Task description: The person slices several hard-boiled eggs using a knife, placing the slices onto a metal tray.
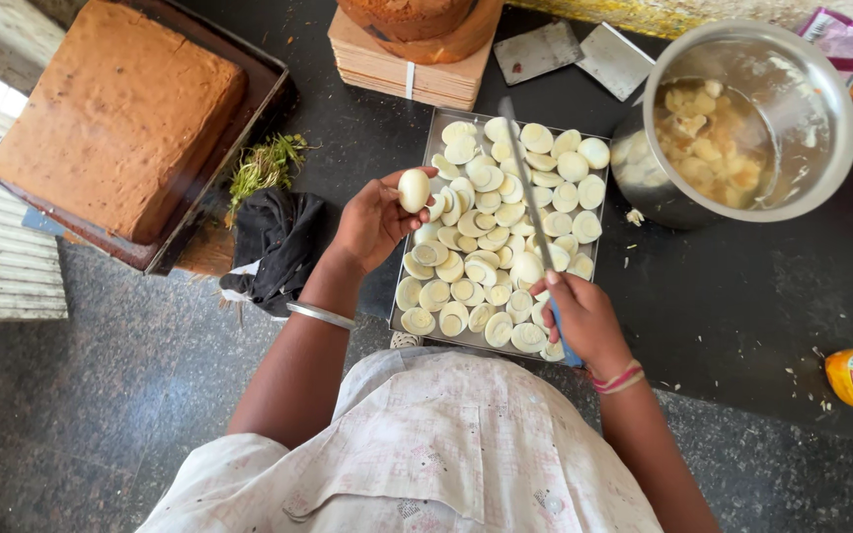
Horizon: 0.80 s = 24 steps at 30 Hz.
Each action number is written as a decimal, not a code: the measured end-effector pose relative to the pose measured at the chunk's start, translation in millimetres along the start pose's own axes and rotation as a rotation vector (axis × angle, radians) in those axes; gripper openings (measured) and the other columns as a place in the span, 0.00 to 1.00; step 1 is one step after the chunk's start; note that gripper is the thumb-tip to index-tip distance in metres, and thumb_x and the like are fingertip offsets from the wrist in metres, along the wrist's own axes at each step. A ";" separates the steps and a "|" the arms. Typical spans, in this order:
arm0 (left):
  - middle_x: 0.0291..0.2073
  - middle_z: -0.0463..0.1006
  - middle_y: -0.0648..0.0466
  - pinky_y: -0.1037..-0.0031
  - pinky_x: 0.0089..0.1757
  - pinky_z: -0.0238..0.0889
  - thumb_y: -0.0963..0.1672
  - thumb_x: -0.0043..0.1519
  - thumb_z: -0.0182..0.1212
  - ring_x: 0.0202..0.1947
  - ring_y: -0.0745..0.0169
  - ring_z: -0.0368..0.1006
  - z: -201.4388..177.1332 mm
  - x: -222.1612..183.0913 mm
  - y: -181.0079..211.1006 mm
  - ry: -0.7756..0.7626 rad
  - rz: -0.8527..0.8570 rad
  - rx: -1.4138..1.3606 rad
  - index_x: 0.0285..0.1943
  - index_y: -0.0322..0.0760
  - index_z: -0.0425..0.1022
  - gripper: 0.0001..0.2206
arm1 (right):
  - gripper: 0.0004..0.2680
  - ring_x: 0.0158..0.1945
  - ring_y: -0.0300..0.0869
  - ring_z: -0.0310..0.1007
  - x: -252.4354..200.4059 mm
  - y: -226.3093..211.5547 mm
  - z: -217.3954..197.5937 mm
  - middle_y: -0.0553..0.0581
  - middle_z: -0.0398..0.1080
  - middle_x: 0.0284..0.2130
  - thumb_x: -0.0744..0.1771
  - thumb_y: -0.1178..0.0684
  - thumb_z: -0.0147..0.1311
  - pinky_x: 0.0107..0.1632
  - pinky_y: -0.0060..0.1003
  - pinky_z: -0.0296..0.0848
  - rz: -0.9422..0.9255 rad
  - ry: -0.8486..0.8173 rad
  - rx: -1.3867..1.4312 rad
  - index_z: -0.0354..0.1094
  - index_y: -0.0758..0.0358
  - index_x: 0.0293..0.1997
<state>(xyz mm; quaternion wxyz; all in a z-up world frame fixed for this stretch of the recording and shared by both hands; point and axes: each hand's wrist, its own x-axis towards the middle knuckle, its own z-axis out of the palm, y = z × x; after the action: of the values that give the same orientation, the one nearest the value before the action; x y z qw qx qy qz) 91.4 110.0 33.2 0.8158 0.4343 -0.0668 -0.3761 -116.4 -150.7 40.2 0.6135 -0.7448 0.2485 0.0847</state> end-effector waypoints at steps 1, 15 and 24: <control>0.40 0.78 0.47 0.75 0.43 0.70 0.42 0.61 0.37 0.38 0.64 0.72 -2.6 -4.1 -0.7 0.006 0.004 -0.004 0.67 0.24 0.68 0.26 | 0.16 0.16 0.33 0.62 -3.4 0.3 -3.9 0.52 0.65 0.16 0.72 0.44 0.43 0.21 0.31 0.63 0.000 -0.007 -0.005 0.73 0.68 0.40; 0.44 0.77 0.42 0.72 0.46 0.71 0.42 0.61 0.32 0.38 0.58 0.73 6.0 -16.1 -20.6 0.121 0.050 -0.148 0.70 0.22 0.64 0.28 | 0.15 0.14 0.35 0.65 -23.3 4.1 -13.3 0.53 0.67 0.14 0.71 0.45 0.42 0.21 0.32 0.64 0.071 0.117 -0.205 0.74 0.64 0.39; 0.43 0.77 0.41 0.72 0.44 0.71 0.42 0.61 0.32 0.37 0.59 0.73 19.3 -4.8 -33.1 0.129 0.034 -0.171 0.69 0.22 0.65 0.28 | 0.14 0.15 0.34 0.64 -28.5 -6.0 -6.7 0.51 0.66 0.15 0.71 0.45 0.44 0.21 0.32 0.64 -0.031 0.101 -0.188 0.74 0.65 0.40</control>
<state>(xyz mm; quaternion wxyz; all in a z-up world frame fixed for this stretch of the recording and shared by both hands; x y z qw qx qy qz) 61.2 89.3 21.0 0.8588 0.3851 0.0110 -0.3377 -139.4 -148.8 59.2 0.5290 -0.8060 0.2587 0.0605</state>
